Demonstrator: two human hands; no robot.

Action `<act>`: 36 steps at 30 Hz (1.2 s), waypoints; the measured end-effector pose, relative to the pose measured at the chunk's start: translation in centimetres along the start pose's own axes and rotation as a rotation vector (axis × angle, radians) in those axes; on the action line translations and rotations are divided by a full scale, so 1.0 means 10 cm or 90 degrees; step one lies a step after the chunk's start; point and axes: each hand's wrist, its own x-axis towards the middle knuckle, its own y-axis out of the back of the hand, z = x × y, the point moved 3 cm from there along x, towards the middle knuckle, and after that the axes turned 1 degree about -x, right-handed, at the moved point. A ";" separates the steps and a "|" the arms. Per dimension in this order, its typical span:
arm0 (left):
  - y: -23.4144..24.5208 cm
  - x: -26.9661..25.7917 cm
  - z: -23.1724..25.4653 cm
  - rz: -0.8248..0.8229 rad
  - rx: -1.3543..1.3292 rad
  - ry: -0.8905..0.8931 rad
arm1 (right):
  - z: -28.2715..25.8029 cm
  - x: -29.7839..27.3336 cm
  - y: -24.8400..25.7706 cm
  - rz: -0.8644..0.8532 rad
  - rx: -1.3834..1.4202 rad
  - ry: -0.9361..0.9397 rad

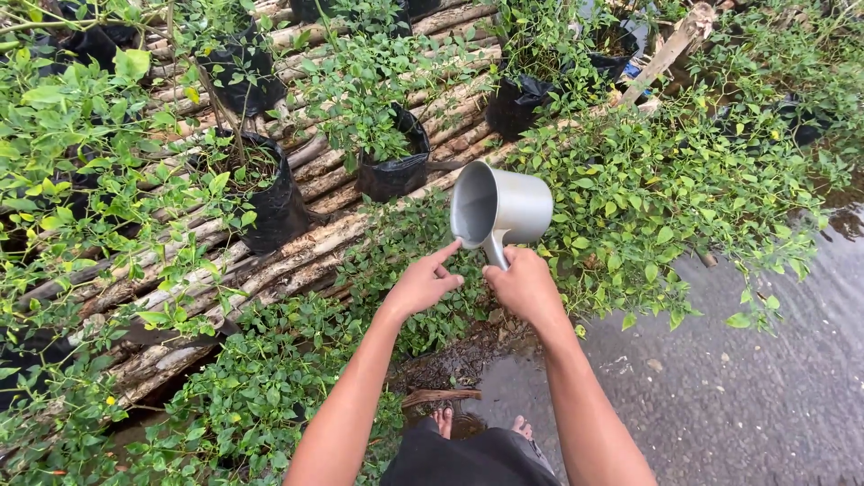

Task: Watering plants in plastic bags on a wooden structure by scooping water from a stream with a metal cup.

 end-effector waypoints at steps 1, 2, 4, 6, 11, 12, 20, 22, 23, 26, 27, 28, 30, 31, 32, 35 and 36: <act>0.01 0.00 0.01 0.001 0.000 -0.001 | 0.01 0.05 -0.02 0.000 0.000 0.001; 0.03 -0.01 0.03 0.009 -0.005 0.000 | 0.02 0.09 -0.05 0.001 0.000 0.008; 0.06 0.02 0.00 0.018 -0.011 0.002 | -0.01 0.16 -0.08 0.001 0.000 0.016; 0.08 0.09 -0.08 0.023 -0.014 -0.009 | -0.08 0.20 -0.09 -0.001 0.006 0.032; 0.19 0.02 -0.04 0.037 -0.025 0.005 | -0.26 0.18 -0.14 -0.013 0.004 0.051; 0.20 0.01 -0.05 0.041 -0.028 0.013 | -0.29 0.17 -0.15 -0.016 0.007 0.054; 0.32 -0.13 -0.02 0.055 -0.036 0.029 | -0.40 0.20 -0.28 -0.038 -0.021 0.070; 0.34 -0.14 -0.03 0.058 -0.038 0.032 | -0.42 0.20 -0.29 -0.042 -0.026 0.065; 0.35 -0.14 -0.04 0.058 -0.040 0.034 | -0.44 0.20 -0.29 -0.043 -0.024 0.070; 0.36 -0.11 -0.12 0.059 -0.044 0.035 | -0.46 0.16 -0.30 -0.048 -0.019 0.071; 0.36 -0.09 -0.15 0.059 -0.047 0.031 | -0.47 0.16 -0.29 -0.048 -0.015 0.066; 0.36 -0.08 -0.15 0.059 -0.047 0.030 | -0.48 0.16 -0.28 -0.047 -0.015 0.067; 0.35 -0.06 -0.18 0.063 -0.038 0.035 | -0.48 0.16 -0.28 -0.054 -0.040 0.076; 0.35 -0.05 -0.18 0.062 -0.038 0.035 | -0.48 0.16 -0.29 -0.054 -0.040 0.075; 0.35 -0.04 -0.18 0.062 -0.040 0.032 | -0.47 0.16 -0.30 -0.047 -0.030 0.068; 0.32 -0.04 -0.16 0.058 -0.044 0.028 | -0.43 0.19 -0.28 -0.035 -0.035 0.067; 0.30 -0.05 -0.15 0.055 -0.045 0.029 | -0.41 0.21 -0.27 -0.031 -0.048 0.074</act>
